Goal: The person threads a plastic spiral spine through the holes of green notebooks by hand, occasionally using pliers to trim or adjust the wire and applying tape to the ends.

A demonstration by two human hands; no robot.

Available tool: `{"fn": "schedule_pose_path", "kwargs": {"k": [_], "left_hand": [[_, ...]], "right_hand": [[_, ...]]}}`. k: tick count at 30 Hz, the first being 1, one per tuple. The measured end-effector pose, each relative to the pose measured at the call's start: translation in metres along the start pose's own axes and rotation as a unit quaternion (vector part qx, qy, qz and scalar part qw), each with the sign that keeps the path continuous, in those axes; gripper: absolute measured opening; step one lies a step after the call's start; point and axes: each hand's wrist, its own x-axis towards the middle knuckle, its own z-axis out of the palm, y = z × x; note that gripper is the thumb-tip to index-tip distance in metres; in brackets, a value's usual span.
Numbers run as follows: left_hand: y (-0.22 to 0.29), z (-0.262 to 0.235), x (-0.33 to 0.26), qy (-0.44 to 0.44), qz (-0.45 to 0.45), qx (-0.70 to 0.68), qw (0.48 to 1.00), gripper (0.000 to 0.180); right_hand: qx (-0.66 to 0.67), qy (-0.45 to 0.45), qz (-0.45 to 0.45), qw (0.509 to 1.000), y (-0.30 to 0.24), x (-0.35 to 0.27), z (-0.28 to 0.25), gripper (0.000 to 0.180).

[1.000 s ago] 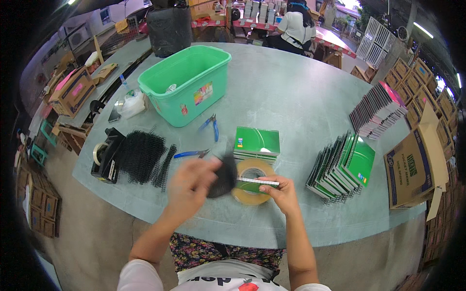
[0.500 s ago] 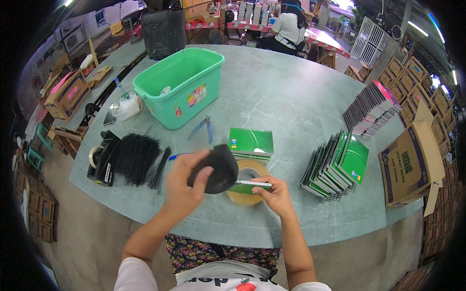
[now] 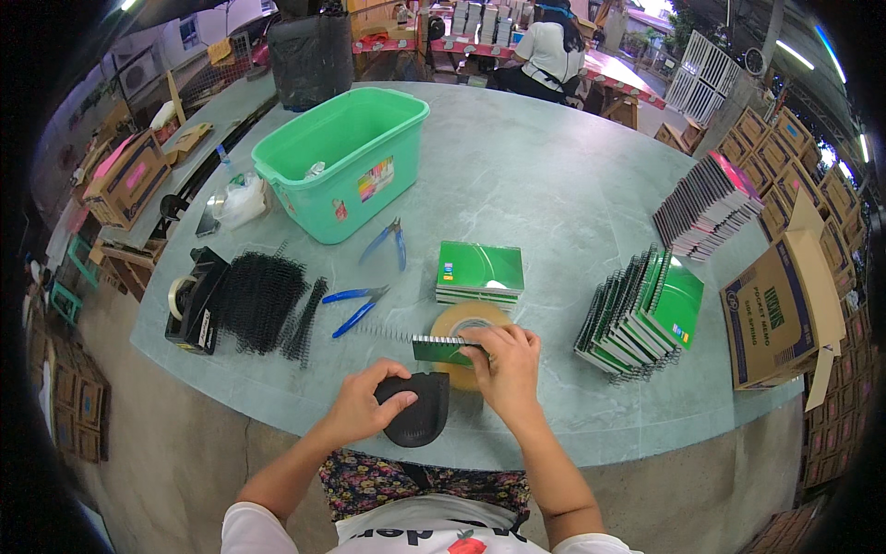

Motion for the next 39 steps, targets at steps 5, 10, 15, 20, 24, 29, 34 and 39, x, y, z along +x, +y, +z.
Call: {"fn": "schedule_pose_path", "kwargs": {"k": [5,10,15,20,24,29,34,39], "left_hand": [[-0.012,0.008,-0.004,-0.018,-0.018,-0.023,0.999,0.027],[-0.015,0.010,-0.003,-0.027,0.008,-0.015,0.999,0.028],[-0.019,0.010,-0.004,-0.032,0.015,-0.008,0.999,0.028],[-0.018,0.014,-0.007,-0.048,-0.016,-0.026,0.998,0.027],[-0.014,0.012,-0.008,-0.010,0.034,0.007,0.999,0.030],[0.043,-0.019,0.031,0.271,0.189,0.115,0.937,0.035],[0.027,0.000,0.020,-0.079,0.142,0.176,0.971,0.034],[0.034,0.004,0.043,0.090,0.185,0.129,0.970,0.037]], "right_hand": [[-0.038,0.001,0.014,0.999,-0.010,-0.001,0.001,0.019],[0.021,-0.016,0.040,0.999,0.000,-0.003,0.005,0.023],[0.024,0.011,0.024,0.999,-0.004,-0.002,0.006,0.019],[-0.012,0.046,-0.017,0.999,0.002,-0.003,0.012,0.017],[-0.004,0.083,-0.045,0.996,0.000,-0.003,0.015,0.018],[0.099,0.022,0.047,0.994,0.005,0.000,-0.006,0.020],[0.298,-0.071,0.156,0.939,0.045,-0.017,-0.014,0.022],[0.421,-0.092,0.259,0.864,0.048,-0.028,0.002,0.023]]}}
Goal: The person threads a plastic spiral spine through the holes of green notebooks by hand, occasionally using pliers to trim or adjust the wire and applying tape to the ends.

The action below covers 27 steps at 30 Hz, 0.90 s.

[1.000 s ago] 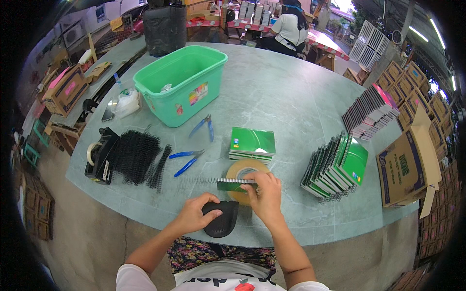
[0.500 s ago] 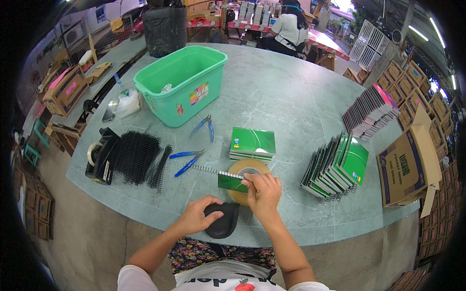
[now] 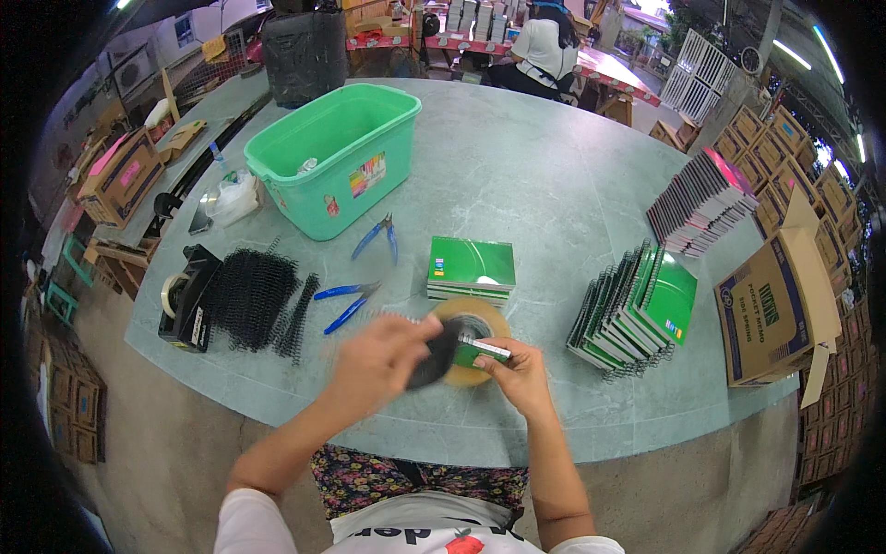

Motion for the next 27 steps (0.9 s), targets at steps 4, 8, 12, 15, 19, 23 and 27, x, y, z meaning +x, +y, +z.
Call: {"fn": "schedule_pose_path", "kwargs": {"k": [4,8,12,15,19,23,27], "left_hand": [[0.003,0.005,-0.010,-0.102,0.029,-0.003,0.994,0.036],[0.017,0.001,0.017,0.085,-0.007,-0.035,0.996,0.033],[0.021,0.007,0.018,0.017,-0.005,-0.057,0.998,0.032],[0.020,0.008,0.028,0.072,0.009,-0.059,0.996,0.033],[0.024,0.014,-0.015,-0.117,-0.026,-0.089,0.989,0.028],[-0.008,0.030,-0.066,-0.180,-0.097,-0.020,0.979,0.026],[0.003,0.031,-0.037,-0.046,0.116,0.107,0.986,0.025]], "right_hand": [[-0.026,-0.018,-0.023,0.999,-0.011,0.000,0.001,0.022],[-0.051,-0.019,0.002,0.999,-0.009,-0.002,-0.001,0.024],[-0.056,-0.028,-0.006,0.998,-0.011,-0.001,-0.001,0.023],[-0.113,-0.029,-0.083,0.990,-0.004,-0.004,0.000,0.022],[0.015,-0.067,-0.002,0.998,-0.003,-0.003,0.000,0.025],[-0.010,-0.052,-0.067,0.996,-0.005,0.001,0.004,0.023],[0.041,-0.017,-0.058,0.997,0.003,0.003,0.003,0.019]]}}
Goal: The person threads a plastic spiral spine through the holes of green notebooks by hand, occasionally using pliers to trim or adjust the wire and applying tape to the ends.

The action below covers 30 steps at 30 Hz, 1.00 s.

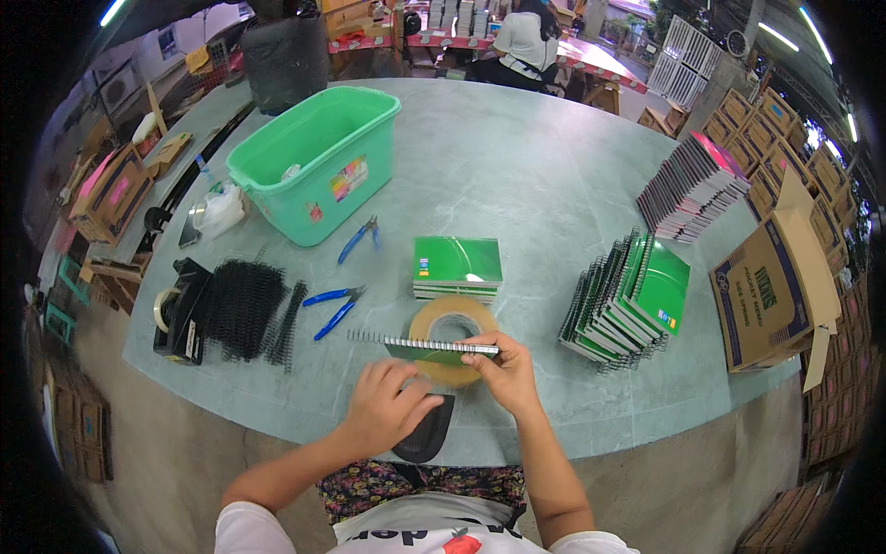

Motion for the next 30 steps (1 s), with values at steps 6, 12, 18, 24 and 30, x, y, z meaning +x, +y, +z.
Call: {"fn": "schedule_pose_path", "kwargs": {"k": [6,12,18,24,30], "left_hand": [[-0.017,0.013,0.047,0.001,0.036,0.007,0.999,0.025],[-0.003,0.012,0.058,0.021,0.021,0.028,0.999,0.019],[-0.016,0.013,0.055,-0.052,0.021,0.052,0.997,0.019],[-0.010,0.005,0.065,-0.026,0.022,-0.032,0.999,0.012],[-0.021,0.005,0.065,-0.074,0.070,0.003,0.995,0.018]], "right_hand": [[-0.054,-0.020,-0.028,0.998,-0.008,-0.003,0.003,0.021],[-0.038,0.015,-0.002,0.999,-0.007,-0.010,-0.004,0.024],[-0.033,0.034,-0.030,0.998,-0.004,-0.011,0.001,0.024],[-0.044,0.041,-0.053,0.997,-0.001,-0.011,-0.001,0.024],[-0.044,0.053,-0.022,0.997,-0.007,-0.013,0.002,0.019]]}}
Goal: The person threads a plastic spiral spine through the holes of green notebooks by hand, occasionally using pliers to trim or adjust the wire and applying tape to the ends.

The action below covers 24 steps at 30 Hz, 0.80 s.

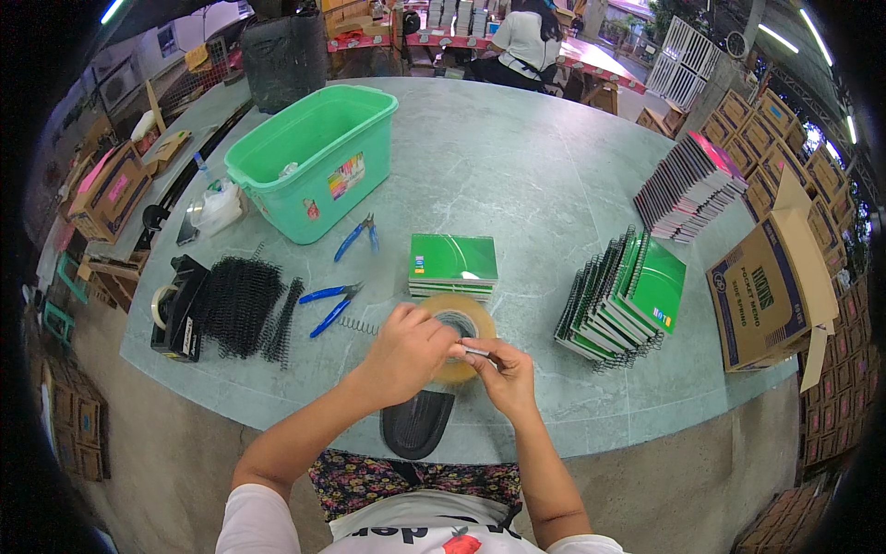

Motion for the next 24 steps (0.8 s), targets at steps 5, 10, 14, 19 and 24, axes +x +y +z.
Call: {"fn": "schedule_pose_path", "kwargs": {"k": [5,10,14,19,24], "left_hand": [[0.006,0.004,0.001,0.027,0.016,-0.013,0.999,0.020],[0.002,-0.007,-0.005,0.023,-0.018,0.053,0.998,0.027],[0.001,-0.021,-0.006,-0.062,-0.053,0.089,0.993,0.031],[0.006,-0.012,-0.003,0.012,-0.050,0.030,0.998,0.023],[0.001,-0.011,-0.006,-0.038,-0.065,0.018,0.997,0.028]], "right_hand": [[0.053,0.020,-0.054,0.997,0.002,0.002,0.013,0.019],[0.003,0.048,-0.160,0.986,0.014,0.003,0.017,0.027],[0.061,0.054,-0.081,0.993,0.004,0.000,0.020,0.022],[0.014,0.045,-0.092,0.995,0.017,0.000,0.011,0.023],[0.106,0.032,-0.035,0.993,0.001,-0.002,0.016,0.017]]}}
